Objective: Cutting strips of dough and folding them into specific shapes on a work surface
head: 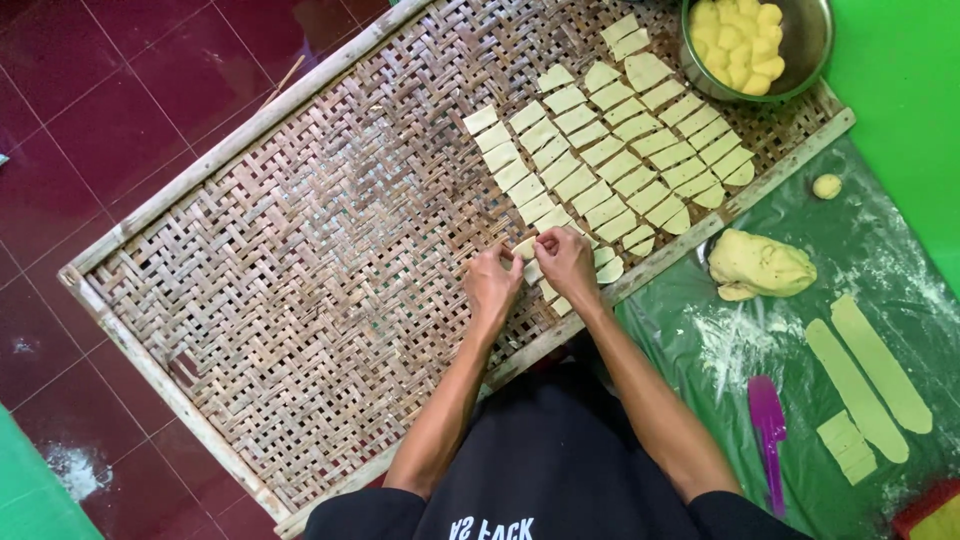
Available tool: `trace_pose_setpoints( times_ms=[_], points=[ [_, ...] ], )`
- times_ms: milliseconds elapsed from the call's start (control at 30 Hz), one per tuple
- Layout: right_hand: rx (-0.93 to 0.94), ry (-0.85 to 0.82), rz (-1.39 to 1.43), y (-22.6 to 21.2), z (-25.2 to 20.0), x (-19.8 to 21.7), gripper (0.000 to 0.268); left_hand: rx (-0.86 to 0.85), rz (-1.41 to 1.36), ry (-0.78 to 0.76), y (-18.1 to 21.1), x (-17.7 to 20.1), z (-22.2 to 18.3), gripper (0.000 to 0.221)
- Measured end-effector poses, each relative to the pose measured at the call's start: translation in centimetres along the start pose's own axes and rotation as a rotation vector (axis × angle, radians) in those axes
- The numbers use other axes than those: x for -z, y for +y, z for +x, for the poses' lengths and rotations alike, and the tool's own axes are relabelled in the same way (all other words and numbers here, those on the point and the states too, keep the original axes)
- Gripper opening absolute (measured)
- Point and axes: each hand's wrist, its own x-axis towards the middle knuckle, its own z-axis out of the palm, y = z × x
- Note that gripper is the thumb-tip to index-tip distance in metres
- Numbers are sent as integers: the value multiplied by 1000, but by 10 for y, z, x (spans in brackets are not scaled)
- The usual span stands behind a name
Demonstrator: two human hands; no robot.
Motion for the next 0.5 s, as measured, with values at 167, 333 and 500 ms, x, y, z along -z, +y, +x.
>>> trace_pose_setpoints(
  times_ms=[167, 333, 500],
  points=[
    [26, 8, -19, -11, 2, 3, 8, -3, -78, -22, 10, 22, -11, 17],
    [-1, 43, 75, -25, -3, 18, 9, -95, -252, -66, -13, 32, -4, 39],
    [-86, -120, 361, -58, -14, 38, 13, -154, -352, -301, 5, 59, -2, 70]
  ],
)
